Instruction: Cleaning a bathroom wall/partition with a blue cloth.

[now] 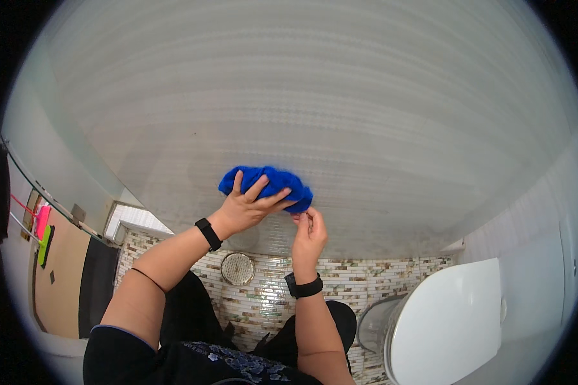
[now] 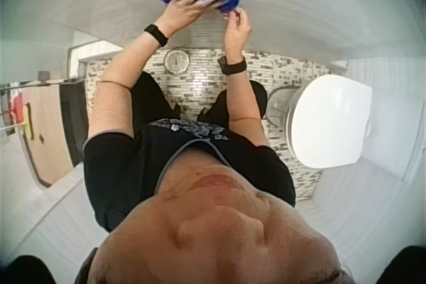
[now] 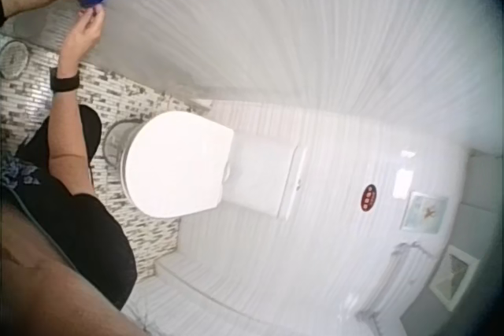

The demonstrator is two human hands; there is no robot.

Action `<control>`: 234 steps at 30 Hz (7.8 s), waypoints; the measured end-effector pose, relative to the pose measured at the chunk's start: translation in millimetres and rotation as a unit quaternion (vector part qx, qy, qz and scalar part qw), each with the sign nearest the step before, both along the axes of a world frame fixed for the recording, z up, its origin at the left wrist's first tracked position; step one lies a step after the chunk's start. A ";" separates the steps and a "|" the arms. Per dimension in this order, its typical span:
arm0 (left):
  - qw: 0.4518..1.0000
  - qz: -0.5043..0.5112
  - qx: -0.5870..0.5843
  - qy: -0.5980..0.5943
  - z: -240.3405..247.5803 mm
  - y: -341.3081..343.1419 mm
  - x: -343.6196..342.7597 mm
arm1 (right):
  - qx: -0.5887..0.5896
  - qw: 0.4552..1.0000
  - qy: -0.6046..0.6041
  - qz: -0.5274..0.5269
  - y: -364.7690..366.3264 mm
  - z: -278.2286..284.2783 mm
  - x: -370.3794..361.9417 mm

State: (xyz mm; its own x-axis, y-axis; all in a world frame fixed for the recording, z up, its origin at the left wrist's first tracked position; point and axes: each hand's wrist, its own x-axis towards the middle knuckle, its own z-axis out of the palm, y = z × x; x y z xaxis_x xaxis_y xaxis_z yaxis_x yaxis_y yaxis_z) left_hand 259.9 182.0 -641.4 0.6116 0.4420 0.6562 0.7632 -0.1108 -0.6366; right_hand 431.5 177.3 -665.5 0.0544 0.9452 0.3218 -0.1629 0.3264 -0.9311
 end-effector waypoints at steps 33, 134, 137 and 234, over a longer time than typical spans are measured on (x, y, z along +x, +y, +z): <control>0.996 0.030 0.053 -0.072 -39.1 -37.9 -108.4 | 0.030 0.984 -0.064 0.161 -5.6 -0.6 -55.4; 0.666 0.115 0.287 -0.678 -25.1 -54.0 -160.6 | 0.005 0.960 -0.125 0.249 -32.3 -35.5 -113.6; 0.613 0.138 0.301 -0.718 -84.5 -45.8 -155.2 | 0.004 0.959 -0.141 0.246 -31.7 -39.4 -110.0; 0.958 0.031 0.030 -0.285 -66.8 -52.1 -106.0 | -0.051 0.971 -0.152 0.179 -24.8 -40.3 -39.5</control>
